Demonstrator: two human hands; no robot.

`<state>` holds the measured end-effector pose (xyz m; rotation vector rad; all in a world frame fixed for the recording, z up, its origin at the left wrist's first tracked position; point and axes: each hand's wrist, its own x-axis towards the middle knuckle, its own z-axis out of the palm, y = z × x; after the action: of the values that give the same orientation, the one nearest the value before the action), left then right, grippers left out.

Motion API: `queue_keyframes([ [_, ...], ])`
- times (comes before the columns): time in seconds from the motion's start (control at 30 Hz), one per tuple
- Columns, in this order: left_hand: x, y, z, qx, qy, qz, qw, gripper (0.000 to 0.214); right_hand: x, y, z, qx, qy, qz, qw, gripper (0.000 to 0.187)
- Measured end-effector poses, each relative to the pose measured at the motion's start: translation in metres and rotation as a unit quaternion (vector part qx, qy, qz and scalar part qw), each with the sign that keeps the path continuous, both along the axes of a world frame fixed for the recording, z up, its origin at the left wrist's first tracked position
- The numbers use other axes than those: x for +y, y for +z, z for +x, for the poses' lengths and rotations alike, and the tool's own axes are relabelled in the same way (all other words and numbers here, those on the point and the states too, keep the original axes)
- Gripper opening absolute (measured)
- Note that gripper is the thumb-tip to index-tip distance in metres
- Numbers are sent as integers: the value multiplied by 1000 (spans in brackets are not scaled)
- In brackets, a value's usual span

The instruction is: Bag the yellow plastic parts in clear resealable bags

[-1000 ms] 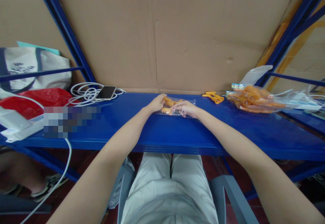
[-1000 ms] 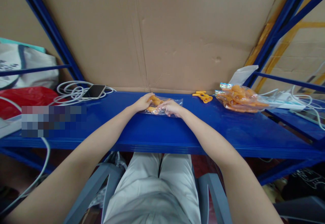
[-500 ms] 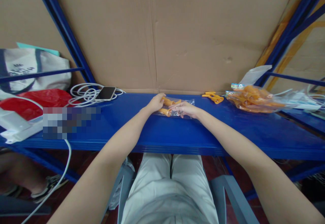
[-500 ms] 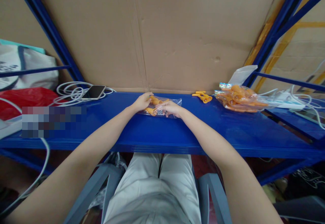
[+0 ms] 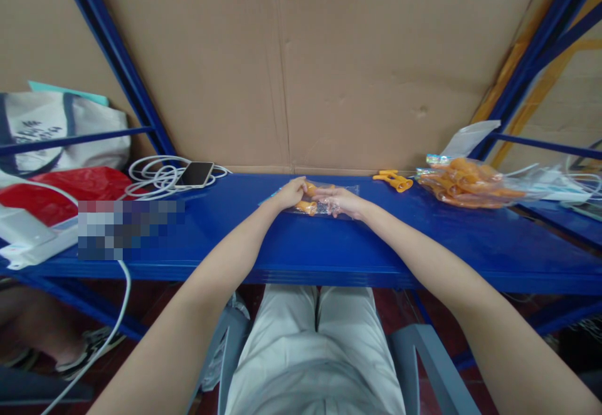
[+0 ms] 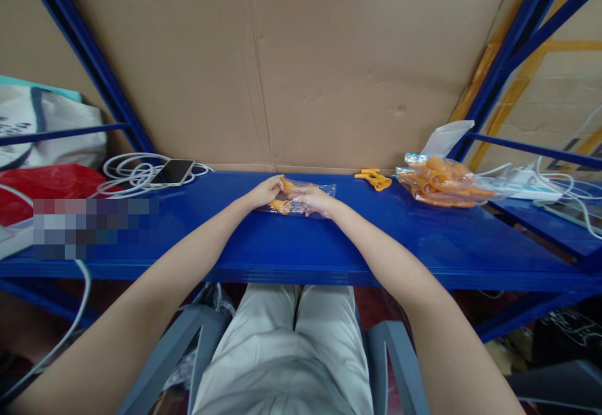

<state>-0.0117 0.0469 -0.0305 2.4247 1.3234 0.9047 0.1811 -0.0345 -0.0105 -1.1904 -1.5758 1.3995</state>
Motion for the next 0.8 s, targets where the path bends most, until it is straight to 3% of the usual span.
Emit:
queue_keyframes([
  [0.17,2,0,-1,8,1,-16,1000,23,4,1,1,14,-32,12,999,26],
  [0.3,3,0,-2,9,4,-28,1000,22,10,13,15,-37,-145,62,987,14],
  [0.4,5,-1,-2,11,7,-37,999,21,17,24,41,-161,-279,144,936,25],
  [0.5,8,-3,-2,14,8,-38,999,21,21,28,76,-358,-366,235,826,28],
  [0.57,10,-3,-2,14,7,-38,999,21,22,25,98,-433,-395,216,781,33],
  [0.63,11,-3,-3,14,8,-39,999,21,21,19,114,-475,-409,182,758,38],
  [0.8,10,-2,-4,8,23,-48,999,21,21,12,123,-535,-374,116,749,38],
])
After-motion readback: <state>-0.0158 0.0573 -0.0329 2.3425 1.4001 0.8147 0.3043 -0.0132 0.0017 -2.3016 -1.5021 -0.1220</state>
